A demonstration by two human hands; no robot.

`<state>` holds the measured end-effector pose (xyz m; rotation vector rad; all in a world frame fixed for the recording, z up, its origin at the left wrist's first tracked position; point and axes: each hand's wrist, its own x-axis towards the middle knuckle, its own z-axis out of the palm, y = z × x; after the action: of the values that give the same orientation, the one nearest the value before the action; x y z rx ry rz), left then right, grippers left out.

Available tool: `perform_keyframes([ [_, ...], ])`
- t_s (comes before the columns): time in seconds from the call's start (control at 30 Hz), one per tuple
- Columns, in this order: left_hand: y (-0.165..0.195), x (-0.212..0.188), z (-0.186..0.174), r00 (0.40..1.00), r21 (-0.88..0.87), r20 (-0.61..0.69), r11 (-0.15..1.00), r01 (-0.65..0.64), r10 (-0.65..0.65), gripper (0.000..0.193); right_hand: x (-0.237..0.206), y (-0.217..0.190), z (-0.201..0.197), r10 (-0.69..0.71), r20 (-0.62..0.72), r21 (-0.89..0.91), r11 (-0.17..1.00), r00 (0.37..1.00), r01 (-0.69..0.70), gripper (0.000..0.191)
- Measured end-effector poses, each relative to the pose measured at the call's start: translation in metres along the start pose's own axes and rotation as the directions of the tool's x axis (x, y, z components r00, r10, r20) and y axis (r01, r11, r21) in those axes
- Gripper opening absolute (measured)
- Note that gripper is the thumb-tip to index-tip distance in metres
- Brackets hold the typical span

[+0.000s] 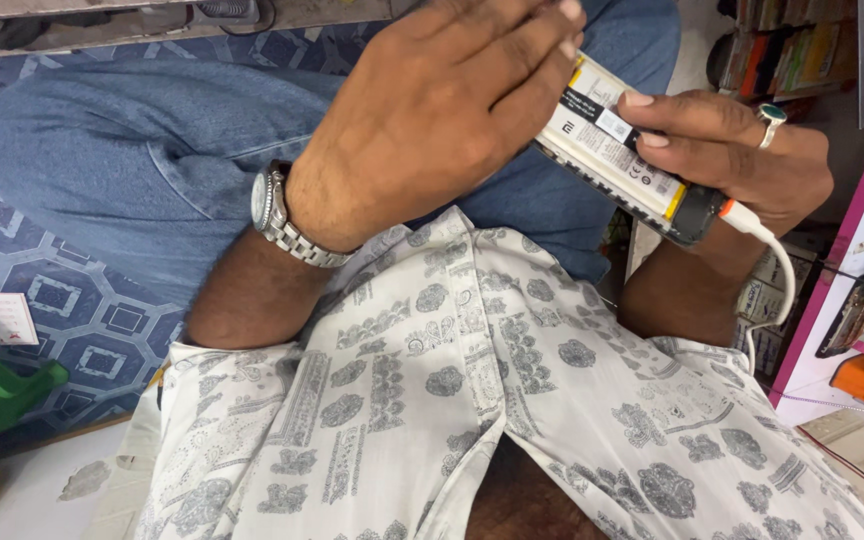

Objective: The person sits on the floor repairing a disassembled smartphone. They handle the phone body and battery, plug a charging cable into the board, use a screwdriver on the internal components, and press connectors into place while testing the device.

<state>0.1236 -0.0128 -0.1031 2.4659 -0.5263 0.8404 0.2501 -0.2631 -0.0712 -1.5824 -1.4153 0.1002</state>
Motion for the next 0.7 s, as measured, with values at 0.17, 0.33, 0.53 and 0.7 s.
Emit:
perform_keyframes([
  [0.17, 0.000, 0.003, 0.000, 1.000, -0.022, -0.001, 1.000, 0.008, -0.008, 0.030, -0.004, 0.006, 0.001, -0.032, -0.009, 0.061, 0.998, 0.999, 0.032, 0.024],
  [0.33, -0.007, 0.003, 0.011, 1.000, -0.097, -0.001, 0.995, 0.000, 0.000, 0.029, -0.002, -0.001, -0.004, 0.055, 0.050, -0.071, 0.996, 0.997, -0.051, 0.014],
  [0.53, -0.020, -0.008, 0.036, 0.999, -0.216, -0.003, 0.975, 0.043, -0.045, 0.027, -0.007, 0.019, -0.002, 0.200, 0.008, 0.114, 0.973, 0.980, -0.200, 0.037],
  [0.7, -0.034, -0.015, 0.063, 0.996, -0.356, 0.000, 0.931, 0.084, -0.090, 0.010, -0.027, 0.072, 0.002, 0.343, -0.003, 0.607, 0.747, 0.940, -0.270, 0.047],
])
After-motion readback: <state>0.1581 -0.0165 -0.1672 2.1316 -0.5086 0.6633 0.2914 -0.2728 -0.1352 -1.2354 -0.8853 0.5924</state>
